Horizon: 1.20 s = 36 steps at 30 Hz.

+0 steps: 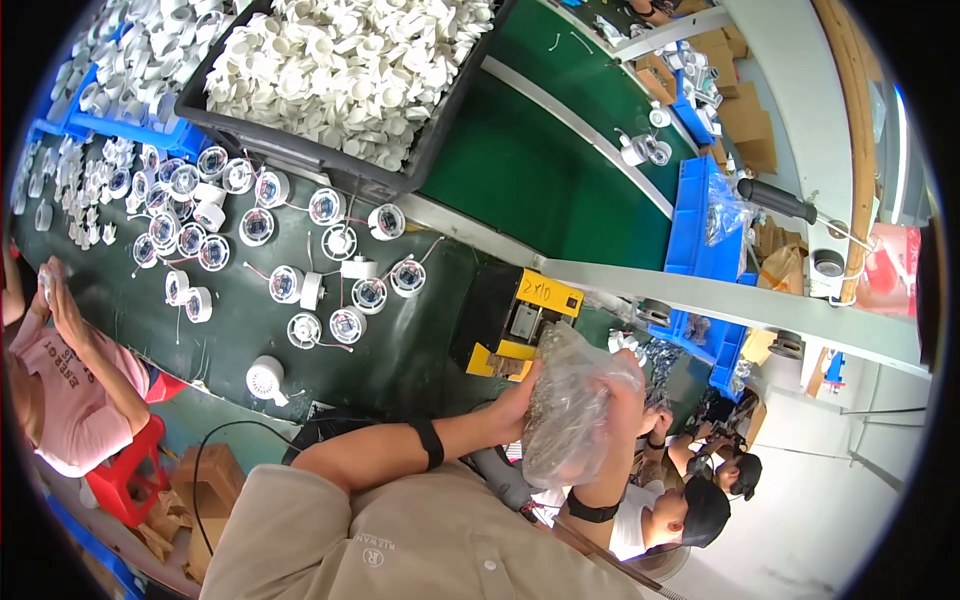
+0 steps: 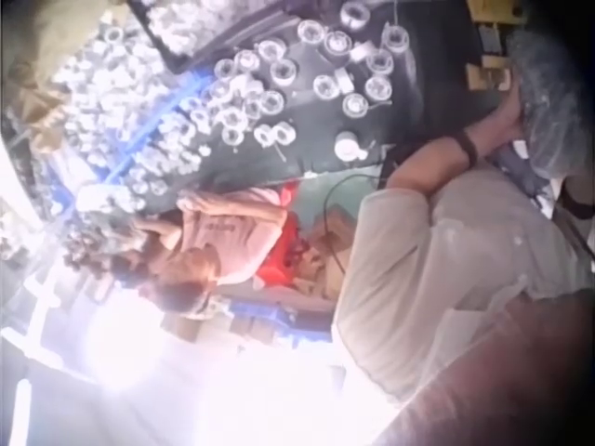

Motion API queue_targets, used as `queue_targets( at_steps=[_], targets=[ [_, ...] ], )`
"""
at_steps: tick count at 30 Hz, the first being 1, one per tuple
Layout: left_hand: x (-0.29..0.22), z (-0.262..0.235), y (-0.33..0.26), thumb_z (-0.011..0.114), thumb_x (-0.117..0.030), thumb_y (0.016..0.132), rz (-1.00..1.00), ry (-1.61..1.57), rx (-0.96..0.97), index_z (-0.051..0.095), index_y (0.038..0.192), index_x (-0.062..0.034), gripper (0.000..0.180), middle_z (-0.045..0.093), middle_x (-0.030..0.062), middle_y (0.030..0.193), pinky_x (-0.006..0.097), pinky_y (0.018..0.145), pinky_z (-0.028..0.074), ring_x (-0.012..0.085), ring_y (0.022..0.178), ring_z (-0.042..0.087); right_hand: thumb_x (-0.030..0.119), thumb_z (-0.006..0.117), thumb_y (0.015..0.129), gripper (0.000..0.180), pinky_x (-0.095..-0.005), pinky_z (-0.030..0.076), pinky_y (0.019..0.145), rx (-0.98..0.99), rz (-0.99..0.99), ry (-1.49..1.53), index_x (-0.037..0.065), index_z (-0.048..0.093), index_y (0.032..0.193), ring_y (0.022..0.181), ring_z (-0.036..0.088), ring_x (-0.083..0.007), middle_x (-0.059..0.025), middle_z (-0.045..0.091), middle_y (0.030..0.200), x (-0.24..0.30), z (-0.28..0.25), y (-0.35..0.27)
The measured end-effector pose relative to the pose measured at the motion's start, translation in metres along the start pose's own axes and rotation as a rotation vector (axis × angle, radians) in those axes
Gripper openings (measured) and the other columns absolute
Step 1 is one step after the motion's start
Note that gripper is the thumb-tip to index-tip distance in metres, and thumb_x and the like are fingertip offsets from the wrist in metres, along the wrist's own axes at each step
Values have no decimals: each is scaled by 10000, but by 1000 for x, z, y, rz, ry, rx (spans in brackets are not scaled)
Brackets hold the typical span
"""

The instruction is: The person assembles electronic components by inserting circuit boards into white plastic housings and securing them with a power screwdriver. They repeat this process for several units before reaching into a plastic bag to retrieve small metal fasteners.

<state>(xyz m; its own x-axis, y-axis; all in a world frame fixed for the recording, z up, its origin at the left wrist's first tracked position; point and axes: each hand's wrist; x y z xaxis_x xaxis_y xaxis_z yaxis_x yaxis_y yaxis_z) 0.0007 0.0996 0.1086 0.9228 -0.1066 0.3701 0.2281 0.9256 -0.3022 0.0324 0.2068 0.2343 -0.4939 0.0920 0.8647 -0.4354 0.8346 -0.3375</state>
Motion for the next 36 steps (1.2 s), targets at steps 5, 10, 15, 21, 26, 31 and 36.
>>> queue_targets(
  at_steps=[5, 10, 15, 21, 26, 31, 36],
  targets=[
    [2, -2, 1, 299, -590, 948, -3, 42, 39, 370, 1395, -112, 658, 454, 53, 1382, 381, 1057, 375, 197, 1233, 471, -1, 592, 742, 139, -233, 426, 608, -131, -4, -58, 31, 530, 863, 651, 556, -114, -13, 570, 736, -5, 16, -4],
    [-1, 4, 1, 264, -596, 947, 5, 83, 42, 356, 1408, -122, 668, 439, 47, 1402, 384, 1060, 380, 199, 1242, 469, -5, 609, 739, 218, -250, 438, 631, -103, 65, 60, 0, 543, 947, 677, 573, -135, -30, 587, 755, -8, 5, -4],
    [0, 5, -1, 288, -613, 935, -14, 75, 20, 379, 1396, -119, 682, 464, 53, 1383, 385, 1053, 386, 196, 1236, 476, -3, 626, 735, 284, -254, 442, 643, -82, 232, 139, -17, 536, 1004, 715, 579, -140, -45, 593, 797, -10, -1, -1],
    [5, -5, 1, 283, -623, 929, -35, 104, 57, 347, 1414, -125, 698, 440, 47, 1401, 383, 1067, 373, 194, 1248, 463, 5, 618, 729, 225, -244, 432, 639, -144, 168, 165, 14, 522, 933, 698, 569, -136, -36, 581, 790, -5, 6, -9],
    [5, -4, -3, 292, -621, 931, -16, 119, 60, 339, 1416, -118, 700, 431, 47, 1404, 383, 1067, 367, 195, 1264, 443, 15, 601, 710, 161, -223, 397, 603, -124, 150, 187, 43, 484, 816, 639, 535, -103, -14, 549, 708, -10, 11, -13],
    [3, -1, -3, 312, -620, 933, 41, 123, 92, 340, 1416, -110, 703, 424, 52, 1408, 385, 1063, 365, 194, 1275, 427, 19, 603, 706, 159, -226, 400, 594, -1, 90, 59, 46, 491, 816, 628, 538, -110, -19, 547, 682, -1, 7, -9],
    [4, -8, 1, 311, -607, 942, -11, 118, 101, 361, 1401, -102, 684, 448, 55, 1387, 375, 1058, 370, 198, 1249, 453, 11, 598, 705, 156, -231, 408, 593, -36, 94, 152, 45, 495, 816, 623, 543, -119, -23, 550, 682, -3, 11, -16]
  ],
)
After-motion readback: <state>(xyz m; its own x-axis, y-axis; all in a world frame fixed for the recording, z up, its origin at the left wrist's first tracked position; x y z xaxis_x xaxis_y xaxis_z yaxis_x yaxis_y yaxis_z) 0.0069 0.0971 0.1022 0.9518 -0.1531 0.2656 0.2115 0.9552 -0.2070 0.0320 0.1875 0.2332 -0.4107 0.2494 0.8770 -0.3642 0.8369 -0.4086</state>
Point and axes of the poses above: each hand's wrist, its own y-axis towards the middle knuckle, its own z-axis out of the palm, x = y × z
